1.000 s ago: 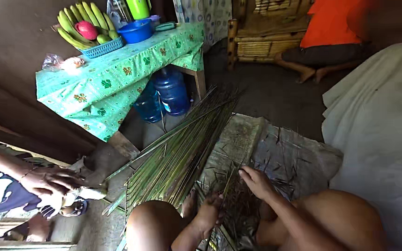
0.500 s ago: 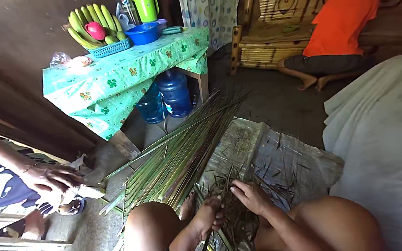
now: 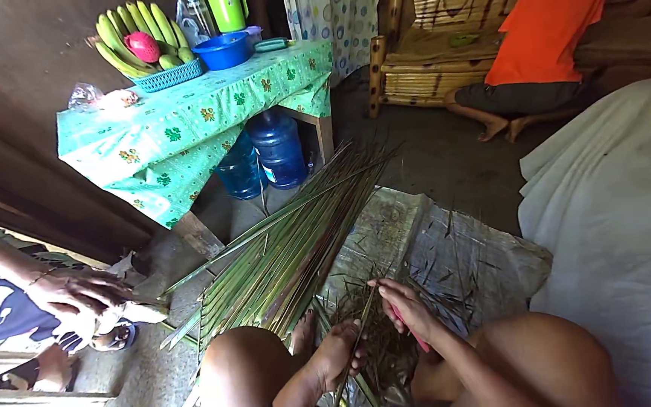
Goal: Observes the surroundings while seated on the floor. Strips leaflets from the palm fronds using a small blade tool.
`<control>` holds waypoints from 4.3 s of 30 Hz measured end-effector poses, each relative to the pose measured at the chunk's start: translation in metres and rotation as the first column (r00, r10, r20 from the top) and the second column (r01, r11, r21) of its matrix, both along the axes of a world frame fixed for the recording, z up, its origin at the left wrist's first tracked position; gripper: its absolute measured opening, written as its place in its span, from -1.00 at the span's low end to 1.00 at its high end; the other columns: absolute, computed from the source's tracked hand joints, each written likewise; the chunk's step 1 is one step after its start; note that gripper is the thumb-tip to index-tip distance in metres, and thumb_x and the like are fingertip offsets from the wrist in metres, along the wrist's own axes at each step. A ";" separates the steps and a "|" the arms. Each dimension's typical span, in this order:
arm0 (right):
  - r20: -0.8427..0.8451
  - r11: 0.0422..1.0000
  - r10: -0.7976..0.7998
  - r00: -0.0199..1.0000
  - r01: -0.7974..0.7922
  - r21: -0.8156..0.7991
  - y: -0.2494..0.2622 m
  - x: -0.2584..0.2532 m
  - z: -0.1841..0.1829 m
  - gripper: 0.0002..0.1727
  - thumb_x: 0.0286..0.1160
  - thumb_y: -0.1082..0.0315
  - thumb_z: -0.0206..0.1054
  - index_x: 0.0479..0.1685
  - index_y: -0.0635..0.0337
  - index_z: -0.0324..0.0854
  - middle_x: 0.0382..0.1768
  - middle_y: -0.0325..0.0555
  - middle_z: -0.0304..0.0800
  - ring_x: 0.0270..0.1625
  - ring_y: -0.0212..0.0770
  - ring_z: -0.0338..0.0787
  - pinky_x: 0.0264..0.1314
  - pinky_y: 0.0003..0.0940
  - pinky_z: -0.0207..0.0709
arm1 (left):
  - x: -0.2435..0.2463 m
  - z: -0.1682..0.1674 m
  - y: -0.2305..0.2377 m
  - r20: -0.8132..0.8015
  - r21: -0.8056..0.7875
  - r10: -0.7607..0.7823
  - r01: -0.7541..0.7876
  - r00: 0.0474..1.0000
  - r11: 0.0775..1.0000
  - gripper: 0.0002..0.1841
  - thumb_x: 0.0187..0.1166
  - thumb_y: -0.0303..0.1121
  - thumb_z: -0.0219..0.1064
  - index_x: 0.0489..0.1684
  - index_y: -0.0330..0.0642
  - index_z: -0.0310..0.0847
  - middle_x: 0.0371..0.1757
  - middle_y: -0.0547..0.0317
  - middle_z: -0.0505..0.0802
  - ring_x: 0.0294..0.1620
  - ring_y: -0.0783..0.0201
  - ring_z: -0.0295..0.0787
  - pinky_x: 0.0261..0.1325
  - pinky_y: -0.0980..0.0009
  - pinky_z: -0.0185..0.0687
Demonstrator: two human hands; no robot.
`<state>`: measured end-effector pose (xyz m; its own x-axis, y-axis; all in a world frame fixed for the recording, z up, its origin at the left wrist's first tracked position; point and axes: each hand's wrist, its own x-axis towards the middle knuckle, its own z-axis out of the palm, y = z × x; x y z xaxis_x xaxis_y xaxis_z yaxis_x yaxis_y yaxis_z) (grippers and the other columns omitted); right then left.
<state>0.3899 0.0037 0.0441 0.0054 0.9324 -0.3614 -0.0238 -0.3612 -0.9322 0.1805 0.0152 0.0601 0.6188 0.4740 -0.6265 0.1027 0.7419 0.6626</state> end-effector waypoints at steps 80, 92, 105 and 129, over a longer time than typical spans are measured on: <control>0.244 0.985 0.076 0.967 -0.110 0.132 -0.001 0.010 -0.008 -0.53 0.76 0.18 -0.05 0.38 0.25 0.60 -0.61 -0.34 0.45 -0.68 -0.43 0.42 -0.64 -0.50 0.37 | 0.000 0.001 0.000 -0.026 0.030 0.020 -0.019 0.999 0.999 -0.63 0.96 -0.21 -0.25 -0.17 -0.13 0.41 -0.70 0.40 0.42 -0.83 0.57 0.26 -0.75 0.70 0.24; 0.448 0.922 0.275 0.851 -0.366 0.128 -0.015 -0.007 0.009 -0.55 0.75 0.15 0.00 -0.04 0.33 0.70 -0.51 -0.08 0.57 -0.46 -0.19 0.55 -0.30 -0.17 0.46 | 0.001 0.000 -0.001 -0.109 0.107 0.049 -0.037 0.993 0.994 -0.61 0.95 -0.19 -0.20 -0.20 -0.16 0.46 -0.72 0.39 0.43 -0.83 0.56 0.24 -0.76 0.68 0.20; 0.814 0.907 0.160 0.558 -0.409 0.101 0.004 0.015 -0.008 -0.49 0.80 0.06 -0.04 -0.10 0.32 0.67 -0.44 0.18 0.72 -0.27 0.19 0.80 -0.16 0.16 0.56 | 0.002 -0.002 0.001 -0.085 0.102 0.067 -0.058 0.994 0.993 -0.62 0.95 -0.18 -0.18 -0.28 -0.13 0.42 -0.75 0.41 0.35 -0.86 0.56 0.17 -0.79 0.67 0.14; -0.096 0.997 0.075 0.993 -0.078 -0.027 -0.008 -0.007 -0.003 -0.56 0.82 0.16 -0.08 0.39 0.17 0.56 -0.66 -0.38 0.39 -0.73 -0.43 0.39 -0.69 -0.54 0.35 | 0.001 -0.001 0.001 -0.007 0.032 0.023 -0.023 1.000 0.999 -0.66 0.95 -0.22 -0.27 -0.02 -0.13 0.42 -0.62 0.36 0.50 -0.75 0.53 0.40 -0.68 0.66 0.38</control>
